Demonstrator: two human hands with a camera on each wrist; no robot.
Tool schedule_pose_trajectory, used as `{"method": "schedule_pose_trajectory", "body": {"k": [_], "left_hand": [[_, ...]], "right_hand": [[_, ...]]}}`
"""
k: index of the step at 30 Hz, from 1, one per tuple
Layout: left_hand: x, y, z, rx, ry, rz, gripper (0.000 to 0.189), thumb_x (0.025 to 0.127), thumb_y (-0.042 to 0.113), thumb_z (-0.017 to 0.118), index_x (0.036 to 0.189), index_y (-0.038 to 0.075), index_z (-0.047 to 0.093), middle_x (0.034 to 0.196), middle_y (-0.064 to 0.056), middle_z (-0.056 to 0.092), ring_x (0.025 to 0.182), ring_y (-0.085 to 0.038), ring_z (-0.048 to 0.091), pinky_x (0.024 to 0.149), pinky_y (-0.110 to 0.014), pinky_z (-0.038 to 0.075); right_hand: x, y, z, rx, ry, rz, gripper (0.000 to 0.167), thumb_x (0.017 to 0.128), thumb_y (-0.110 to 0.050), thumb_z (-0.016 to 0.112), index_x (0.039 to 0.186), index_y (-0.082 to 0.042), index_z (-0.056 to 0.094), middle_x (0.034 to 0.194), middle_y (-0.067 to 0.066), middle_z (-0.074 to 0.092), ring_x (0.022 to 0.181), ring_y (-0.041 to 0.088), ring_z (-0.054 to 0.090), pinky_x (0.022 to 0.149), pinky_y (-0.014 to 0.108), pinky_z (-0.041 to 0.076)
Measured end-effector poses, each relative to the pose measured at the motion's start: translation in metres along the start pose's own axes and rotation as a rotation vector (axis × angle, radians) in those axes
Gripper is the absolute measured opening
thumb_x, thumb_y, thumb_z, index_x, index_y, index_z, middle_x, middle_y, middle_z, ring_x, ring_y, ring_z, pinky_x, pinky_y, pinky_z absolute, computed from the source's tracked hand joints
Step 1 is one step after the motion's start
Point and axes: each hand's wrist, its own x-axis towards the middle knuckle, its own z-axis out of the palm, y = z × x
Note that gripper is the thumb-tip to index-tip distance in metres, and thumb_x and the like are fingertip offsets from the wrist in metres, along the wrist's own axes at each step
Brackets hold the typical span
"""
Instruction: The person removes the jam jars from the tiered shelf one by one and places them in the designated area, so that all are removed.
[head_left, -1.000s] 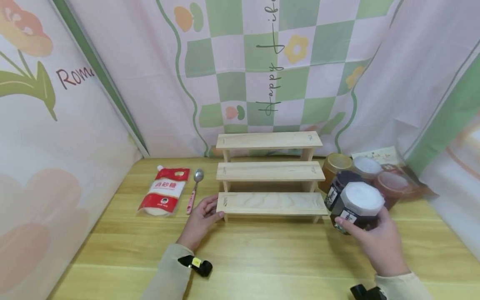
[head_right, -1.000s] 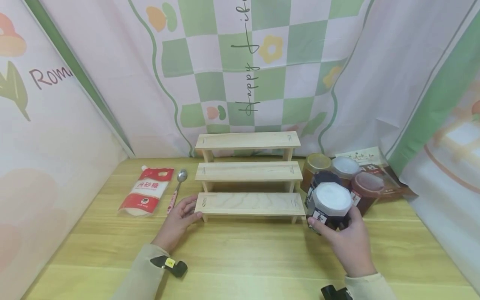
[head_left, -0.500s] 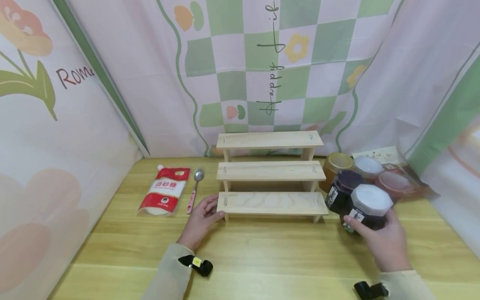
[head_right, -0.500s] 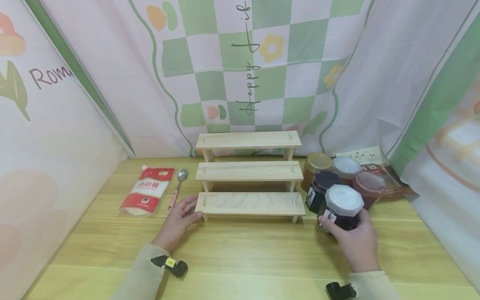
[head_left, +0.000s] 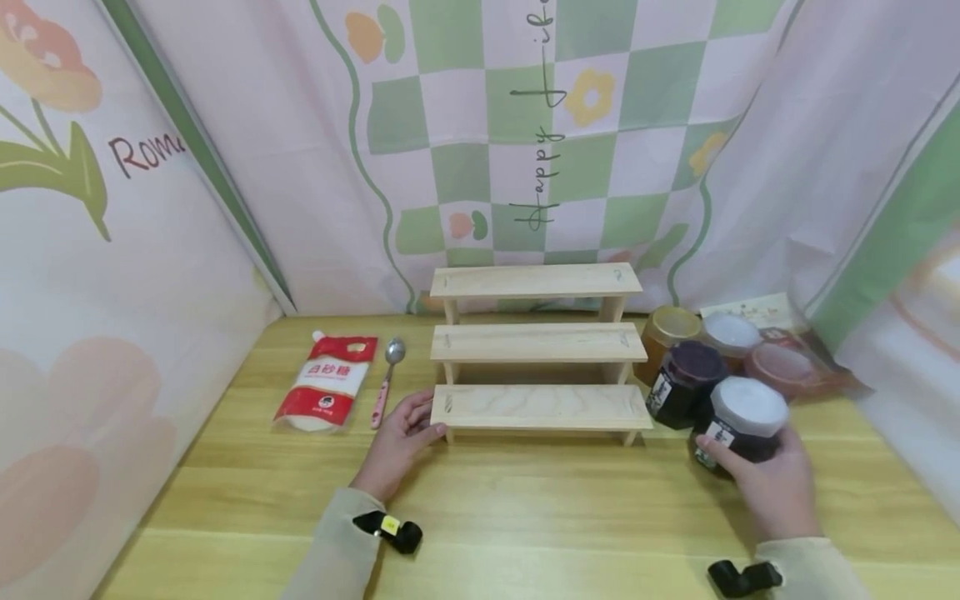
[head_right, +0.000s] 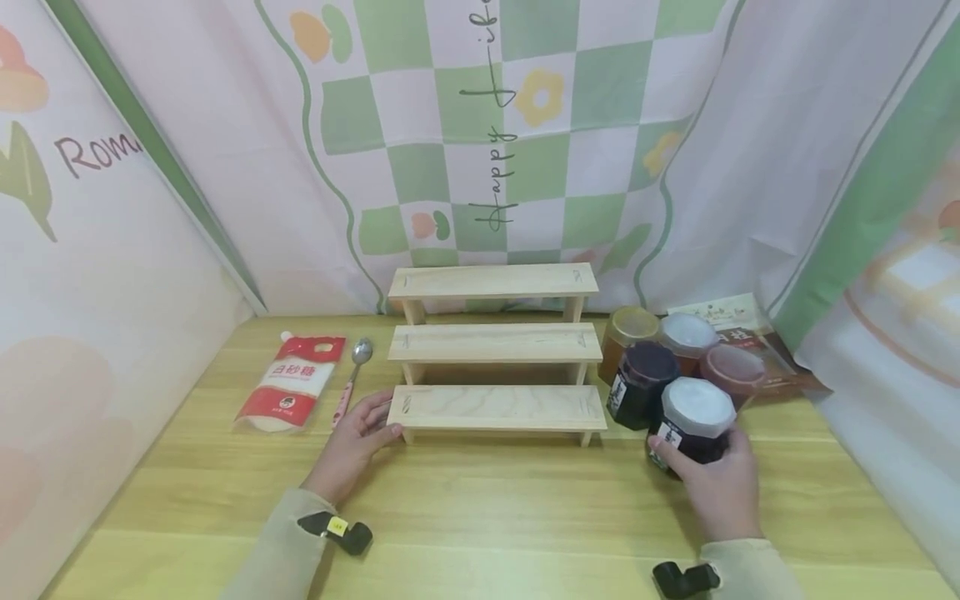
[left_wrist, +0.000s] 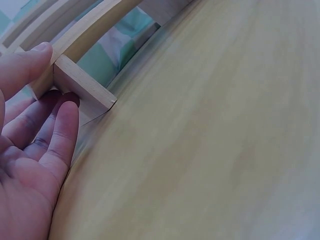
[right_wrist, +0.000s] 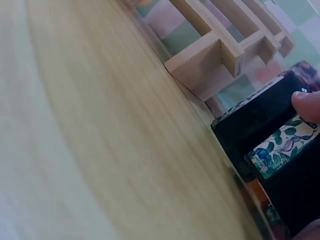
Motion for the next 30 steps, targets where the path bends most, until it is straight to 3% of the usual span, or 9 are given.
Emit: {"method": "schedule_pose_trajectory", "body": {"k": [3, 5, 8, 11, 18, 21, 30], "left_hand": [[-0.001, -0.001, -0.001, -0.004, 0.0, -0.007, 0.06, 0.092, 0.014, 0.074, 0.146, 0.01, 0.048, 0.139, -0.012, 0.06, 0.124, -0.027, 0.058, 0.1, -0.032, 0.051], [-0.001, -0.002, -0.001, -0.016, -0.007, -0.007, 0.061, 0.092, 0.015, 0.074, 0.146, 0.01, 0.047, 0.139, -0.012, 0.06, 0.125, -0.027, 0.058, 0.101, -0.034, 0.051], [-0.002, -0.002, -0.001, -0.024, -0.011, -0.009, 0.062, 0.091, 0.017, 0.075, 0.146, 0.01, 0.047, 0.139, -0.011, 0.06, 0.125, -0.027, 0.058, 0.1, -0.033, 0.051], [-0.002, -0.001, -0.002, -0.019, -0.006, -0.006, 0.062, 0.091, 0.017, 0.074, 0.146, 0.01, 0.047, 0.139, -0.01, 0.061, 0.125, -0.026, 0.058, 0.099, -0.031, 0.051], [-0.003, -0.001, -0.004, -0.008, 0.007, 0.001, 0.061, 0.091, 0.015, 0.074, 0.146, 0.009, 0.047, 0.139, -0.011, 0.06, 0.125, -0.027, 0.058, 0.1, -0.032, 0.051], [-0.004, -0.001, -0.005, -0.008, 0.011, -0.007, 0.062, 0.091, 0.017, 0.075, 0.146, 0.01, 0.047, 0.139, -0.01, 0.06, 0.125, -0.026, 0.058, 0.1, -0.032, 0.051], [-0.005, 0.002, 0.001, -0.007, 0.012, 0.01, 0.06, 0.092, 0.014, 0.074, 0.145, 0.007, 0.047, 0.138, -0.014, 0.061, 0.124, -0.028, 0.058, 0.1, -0.032, 0.051]], "right_hand": [[0.001, 0.006, 0.001, 0.024, 0.006, 0.059, 0.096, 0.083, -0.026, 0.084, 0.156, -0.002, 0.027, 0.146, 0.024, 0.043, 0.127, 0.033, 0.043, 0.118, 0.044, 0.03], [0.001, 0.008, 0.001, 0.052, 0.018, 0.106, 0.095, 0.084, -0.026, 0.084, 0.156, -0.004, 0.027, 0.144, 0.021, 0.043, 0.126, 0.03, 0.044, 0.115, 0.032, 0.034], [0.004, 0.01, 0.002, 0.082, 0.041, 0.143, 0.092, 0.083, -0.025, 0.085, 0.154, -0.006, 0.03, 0.138, 0.013, 0.047, 0.122, 0.022, 0.047, 0.1, 0.012, 0.04], [0.005, 0.009, 0.004, 0.104, 0.049, 0.147, 0.091, 0.082, -0.023, 0.086, 0.154, -0.007, 0.032, 0.136, 0.009, 0.049, 0.12, 0.019, 0.048, 0.091, 0.006, 0.041], [0.009, 0.007, 0.009, 0.077, 0.034, 0.117, 0.094, 0.082, -0.024, 0.085, 0.155, -0.004, 0.029, 0.14, 0.015, 0.045, 0.124, 0.025, 0.045, 0.113, 0.032, 0.036], [0.01, 0.006, 0.009, 0.05, 0.012, 0.099, 0.094, 0.084, -0.027, 0.084, 0.155, -0.002, 0.027, 0.143, 0.019, 0.044, 0.124, 0.028, 0.044, 0.113, 0.035, 0.036], [0.008, 0.007, -0.002, -0.008, -0.033, 0.074, 0.099, 0.087, -0.034, 0.079, 0.156, 0.003, 0.019, 0.15, 0.035, 0.036, 0.133, 0.048, 0.037, 0.115, 0.061, 0.025]]}}
